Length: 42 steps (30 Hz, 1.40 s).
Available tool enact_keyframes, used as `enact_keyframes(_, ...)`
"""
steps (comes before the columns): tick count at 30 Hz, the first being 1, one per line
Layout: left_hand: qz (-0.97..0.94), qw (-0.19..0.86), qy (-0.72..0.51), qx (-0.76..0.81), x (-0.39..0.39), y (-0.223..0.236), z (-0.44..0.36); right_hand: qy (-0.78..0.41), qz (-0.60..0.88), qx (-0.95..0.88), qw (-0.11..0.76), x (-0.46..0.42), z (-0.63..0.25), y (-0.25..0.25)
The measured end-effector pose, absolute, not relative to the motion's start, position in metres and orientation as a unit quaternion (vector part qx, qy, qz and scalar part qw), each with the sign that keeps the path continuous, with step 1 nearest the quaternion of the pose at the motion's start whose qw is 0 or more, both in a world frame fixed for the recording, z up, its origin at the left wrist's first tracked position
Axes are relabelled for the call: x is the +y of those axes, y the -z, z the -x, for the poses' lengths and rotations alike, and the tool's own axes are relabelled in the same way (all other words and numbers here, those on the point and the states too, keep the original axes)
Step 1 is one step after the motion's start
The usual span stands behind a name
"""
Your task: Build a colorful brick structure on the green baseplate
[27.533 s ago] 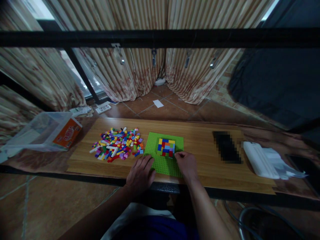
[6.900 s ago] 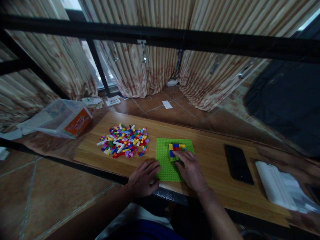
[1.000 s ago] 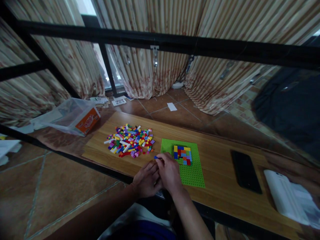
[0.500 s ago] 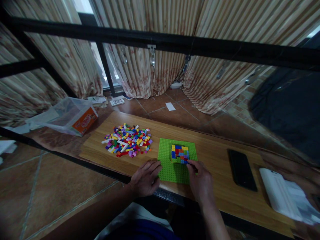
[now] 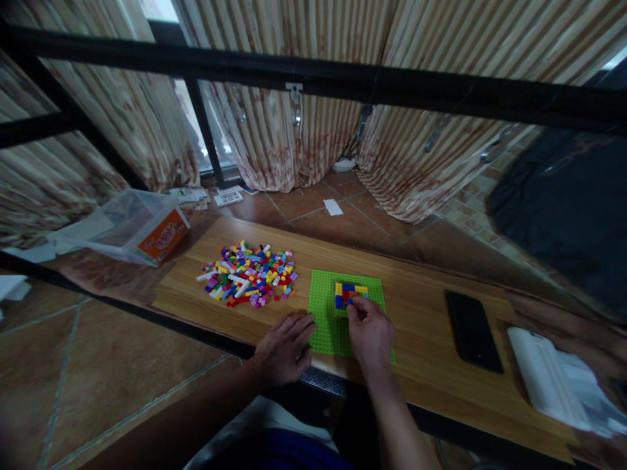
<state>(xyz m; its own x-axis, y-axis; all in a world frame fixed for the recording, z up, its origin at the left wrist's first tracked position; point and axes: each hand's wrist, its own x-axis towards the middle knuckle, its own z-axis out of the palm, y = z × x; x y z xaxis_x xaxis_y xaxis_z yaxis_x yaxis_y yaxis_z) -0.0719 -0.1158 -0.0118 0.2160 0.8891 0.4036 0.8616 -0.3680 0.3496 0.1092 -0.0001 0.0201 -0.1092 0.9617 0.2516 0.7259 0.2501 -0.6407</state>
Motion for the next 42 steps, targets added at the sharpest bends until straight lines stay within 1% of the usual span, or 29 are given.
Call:
enact_keyframes(6,-0.782,0.029,-0.269,0.562,-0.116,0.010,0.071,-0.117,0.579,-0.756,0.282,0.000,-0.096,-0.020)
enact_keyframes(11,-0.779,0.023,-0.274,0.564,-0.116,0.011,0.071,-0.108,0.565,-0.767,0.284,-0.003,-0.095,-0.020)
enact_keyframes(16,-0.781,0.028,-0.273,0.561,-0.116,0.011,0.071,-0.130,0.551,-0.766,0.305,0.003,-0.110,-0.017)
enact_keyframes(27,-0.779,0.034,-0.270,0.564,-0.116,0.010,0.072,-0.182,0.465,-0.817,0.288,0.020,-0.125,-0.021)
enact_keyframes(34,-0.781,0.034,-0.277,0.559,-0.116,0.009,0.072,-0.205,0.455,-0.820,0.280,0.022,-0.126,-0.015)
enact_keyframes(42,-0.781,0.037,-0.275,0.559,-0.115,0.009,0.072,-0.218,0.452,-0.823,0.266,0.029,-0.128,-0.020)
